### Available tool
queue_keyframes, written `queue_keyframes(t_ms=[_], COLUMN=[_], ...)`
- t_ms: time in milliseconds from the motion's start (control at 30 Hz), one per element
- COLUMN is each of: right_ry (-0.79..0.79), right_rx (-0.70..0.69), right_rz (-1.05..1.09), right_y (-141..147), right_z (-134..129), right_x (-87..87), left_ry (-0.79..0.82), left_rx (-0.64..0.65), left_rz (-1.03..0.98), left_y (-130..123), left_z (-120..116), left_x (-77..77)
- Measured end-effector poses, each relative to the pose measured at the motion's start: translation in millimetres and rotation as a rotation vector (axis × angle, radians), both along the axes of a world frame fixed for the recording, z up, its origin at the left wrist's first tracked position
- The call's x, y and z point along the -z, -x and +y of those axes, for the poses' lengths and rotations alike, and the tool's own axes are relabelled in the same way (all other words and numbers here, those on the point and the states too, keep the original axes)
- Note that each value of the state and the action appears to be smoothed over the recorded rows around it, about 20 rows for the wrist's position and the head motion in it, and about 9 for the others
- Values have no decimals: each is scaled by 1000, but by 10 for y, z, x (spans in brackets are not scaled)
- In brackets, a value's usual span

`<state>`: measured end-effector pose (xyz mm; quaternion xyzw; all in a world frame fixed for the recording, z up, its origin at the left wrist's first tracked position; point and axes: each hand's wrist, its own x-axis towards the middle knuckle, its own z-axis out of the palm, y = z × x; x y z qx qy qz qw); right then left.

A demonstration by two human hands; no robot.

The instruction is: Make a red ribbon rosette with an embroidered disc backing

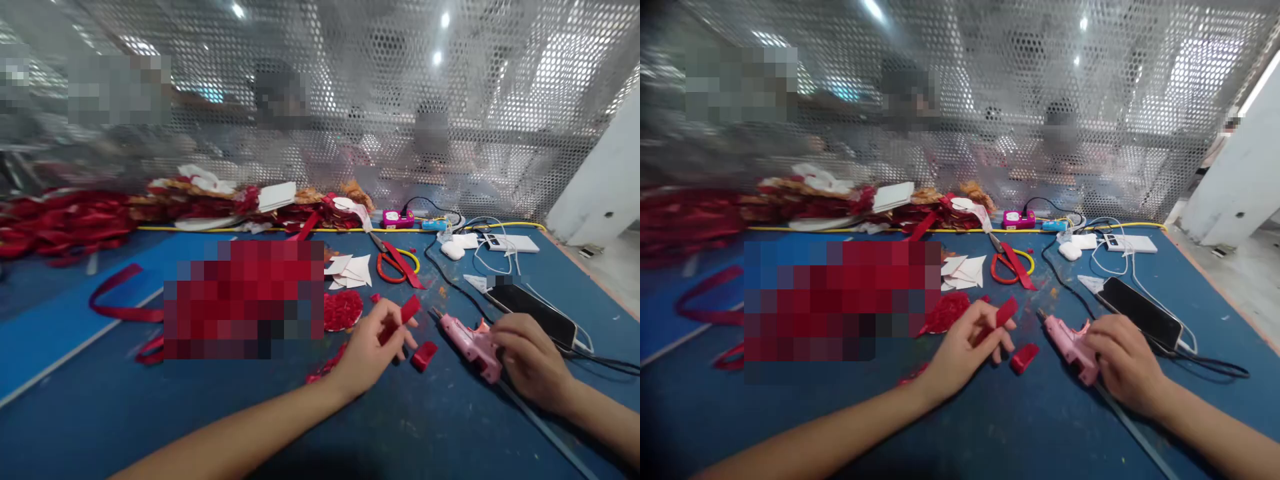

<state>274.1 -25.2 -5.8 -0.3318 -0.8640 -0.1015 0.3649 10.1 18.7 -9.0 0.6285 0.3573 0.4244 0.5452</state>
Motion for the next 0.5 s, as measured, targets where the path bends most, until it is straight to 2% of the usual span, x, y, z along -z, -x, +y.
queue_keyframes(t_ms=[100, 200, 267, 333, 500], right_ry=[159, 280, 306, 283, 86], right_rx=[150, 172, 180, 196, 191], right_rz=[-179, -302, -331, -322, -193], right_y=[-71, -51, -33, -37, -87], right_z=[10, 20, 33, 52, 90], right_x=[49, 27, 4, -6, 9], left_ry=[32, 61, 108, 159, 225], left_rx=[41, 41, 28, 1, -35], left_rz=[25, 27, 10, -39, -74], left_y=[7, 16, 21, 23, 17], left_z=[44, 107, 144, 170, 189], left_x=[-33, -42, -27, -5, 11])
